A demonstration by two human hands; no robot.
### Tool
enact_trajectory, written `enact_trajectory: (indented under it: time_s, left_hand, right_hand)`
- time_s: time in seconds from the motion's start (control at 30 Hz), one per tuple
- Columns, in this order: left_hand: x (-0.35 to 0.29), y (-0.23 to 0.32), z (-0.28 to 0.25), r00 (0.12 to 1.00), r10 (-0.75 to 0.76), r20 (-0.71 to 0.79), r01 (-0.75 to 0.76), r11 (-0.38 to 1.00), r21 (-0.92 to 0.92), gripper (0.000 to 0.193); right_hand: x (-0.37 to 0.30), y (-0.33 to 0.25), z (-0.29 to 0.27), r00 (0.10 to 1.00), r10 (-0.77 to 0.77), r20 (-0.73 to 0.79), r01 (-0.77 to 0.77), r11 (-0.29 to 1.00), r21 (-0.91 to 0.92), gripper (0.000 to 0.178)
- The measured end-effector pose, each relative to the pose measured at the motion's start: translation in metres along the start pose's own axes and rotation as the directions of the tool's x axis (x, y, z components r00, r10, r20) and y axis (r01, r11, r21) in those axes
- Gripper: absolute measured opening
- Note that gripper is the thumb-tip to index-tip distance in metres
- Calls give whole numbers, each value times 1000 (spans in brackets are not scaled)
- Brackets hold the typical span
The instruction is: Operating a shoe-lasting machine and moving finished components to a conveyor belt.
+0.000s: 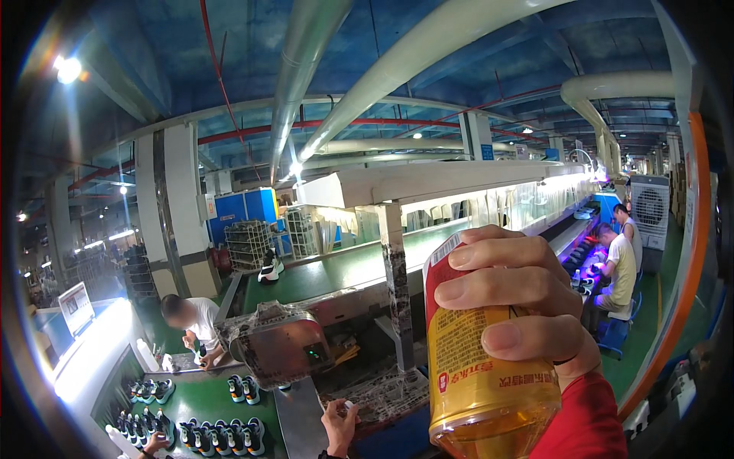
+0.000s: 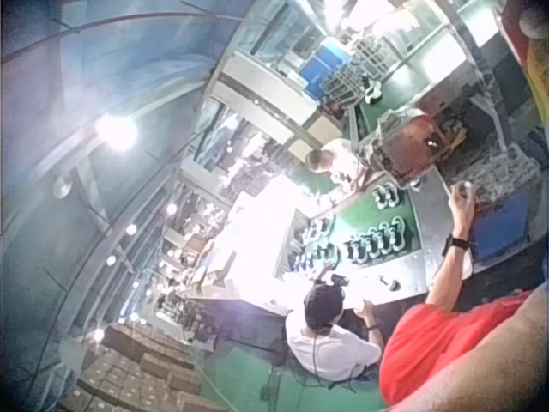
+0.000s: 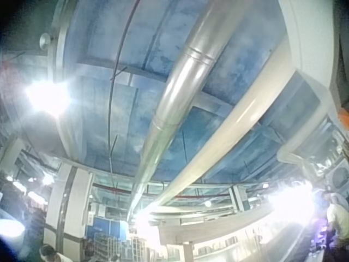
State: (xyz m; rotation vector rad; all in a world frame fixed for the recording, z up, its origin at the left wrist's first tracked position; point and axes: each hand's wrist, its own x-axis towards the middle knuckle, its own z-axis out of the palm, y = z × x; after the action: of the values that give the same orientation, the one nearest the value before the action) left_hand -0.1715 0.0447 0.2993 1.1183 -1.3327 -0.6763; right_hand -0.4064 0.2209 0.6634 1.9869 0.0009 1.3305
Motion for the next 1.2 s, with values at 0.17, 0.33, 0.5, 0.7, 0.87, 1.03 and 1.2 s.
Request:
enact_trajectory:
  time_s: [0.17, 0.33, 0.5, 0.7, 0.87, 1.03, 1.2]
  left_hand:
    - [0, -3, 1, 1000, 5, -2, -5, 1000, -11, 29]
    - [1, -1, 1, 1000, 23, -3, -23, 1000, -12, 27]
    - [2, -1, 1, 1000, 23, -3, -23, 1000, -18, 26]
    - [0, -3, 0, 999, 33, -7, -33, 999, 6, 26]
    - [-2, 1, 1, 1000, 17, -8, -17, 1000, -19, 27]
    - [0, 0, 1, 1000, 12, -6, -12, 1000, 17, 26]
    - [0, -1, 1, 1000, 18, -7, -18, 1000, -22, 25]
  right_hand:
    - [7, -9, -4, 991, 94, 93, -92, 995, -25, 44]
    - [8, -9, -5, 990, 92, 106, -89, 996, -27, 44]
    - [3, 2, 2, 999, -36, -22, 36, 999, -34, 28]
    - [10, -9, -6, 991, 84, 109, -80, 996, -38, 43]
    - [11, -10, -10, 991, 72, 116, -69, 997, -32, 39]
    - [12, -9, -9, 992, 64, 109, -62, 998, -21, 37]
    - [14, -11, -7, 992, 75, 101, -73, 997, -30, 37]
